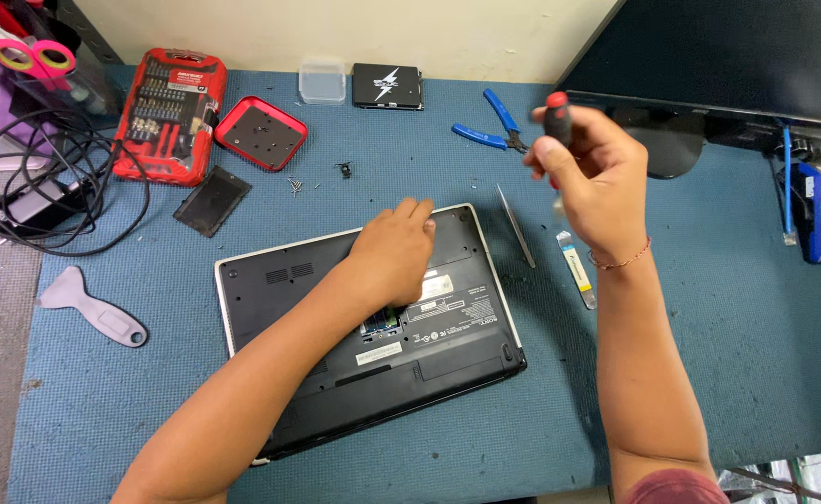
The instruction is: The person uses a screwdriver to remove screws from the back cover of a laptop, then places a metal cover over the internal components and secures it with screws. The person continues to fasten screws around the laptop's back cover.
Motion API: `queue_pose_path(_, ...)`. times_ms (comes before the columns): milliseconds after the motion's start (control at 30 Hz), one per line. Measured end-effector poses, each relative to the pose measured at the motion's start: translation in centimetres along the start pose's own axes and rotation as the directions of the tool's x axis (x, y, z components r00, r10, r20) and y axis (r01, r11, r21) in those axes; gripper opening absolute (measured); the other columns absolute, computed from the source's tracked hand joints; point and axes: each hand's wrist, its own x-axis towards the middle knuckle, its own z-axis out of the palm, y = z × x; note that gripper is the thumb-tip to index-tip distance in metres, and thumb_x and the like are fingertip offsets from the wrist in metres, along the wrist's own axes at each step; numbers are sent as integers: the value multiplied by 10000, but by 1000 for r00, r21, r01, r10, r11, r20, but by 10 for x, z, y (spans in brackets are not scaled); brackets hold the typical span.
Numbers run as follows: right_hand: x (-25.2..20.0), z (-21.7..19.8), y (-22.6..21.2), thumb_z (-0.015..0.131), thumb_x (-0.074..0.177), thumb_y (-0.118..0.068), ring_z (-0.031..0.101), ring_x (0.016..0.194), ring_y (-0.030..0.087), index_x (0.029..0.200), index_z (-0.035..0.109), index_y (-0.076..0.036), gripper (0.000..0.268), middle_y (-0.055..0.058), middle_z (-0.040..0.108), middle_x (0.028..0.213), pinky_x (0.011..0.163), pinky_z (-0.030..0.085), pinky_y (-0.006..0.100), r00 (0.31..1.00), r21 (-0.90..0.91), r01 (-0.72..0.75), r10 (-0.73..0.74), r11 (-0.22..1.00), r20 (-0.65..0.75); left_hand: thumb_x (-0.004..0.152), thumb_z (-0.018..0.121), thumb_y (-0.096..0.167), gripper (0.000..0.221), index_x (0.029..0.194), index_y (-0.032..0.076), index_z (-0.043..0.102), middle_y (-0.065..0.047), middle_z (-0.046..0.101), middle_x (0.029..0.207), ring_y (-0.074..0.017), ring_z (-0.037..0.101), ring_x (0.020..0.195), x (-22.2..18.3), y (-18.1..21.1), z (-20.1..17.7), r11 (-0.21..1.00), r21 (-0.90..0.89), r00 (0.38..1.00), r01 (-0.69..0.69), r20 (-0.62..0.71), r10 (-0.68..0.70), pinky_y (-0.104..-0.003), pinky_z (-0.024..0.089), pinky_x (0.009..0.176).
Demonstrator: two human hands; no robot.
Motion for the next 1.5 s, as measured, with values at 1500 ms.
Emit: queue_pose_path(1500, 0, 38, 1, 859, 763, -33, 715, 922, 404, 1213, 593, -25, 523, 161, 713, 1117, 663, 599, 444, 974, -199, 202, -176, 959, 142, 969, 722, 122, 123, 1066, 173, 778, -25, 735, 985, -273, 667, 868, 42, -4, -102, 785, -517, 787, -340, -614, -63, -394, 554, 807)
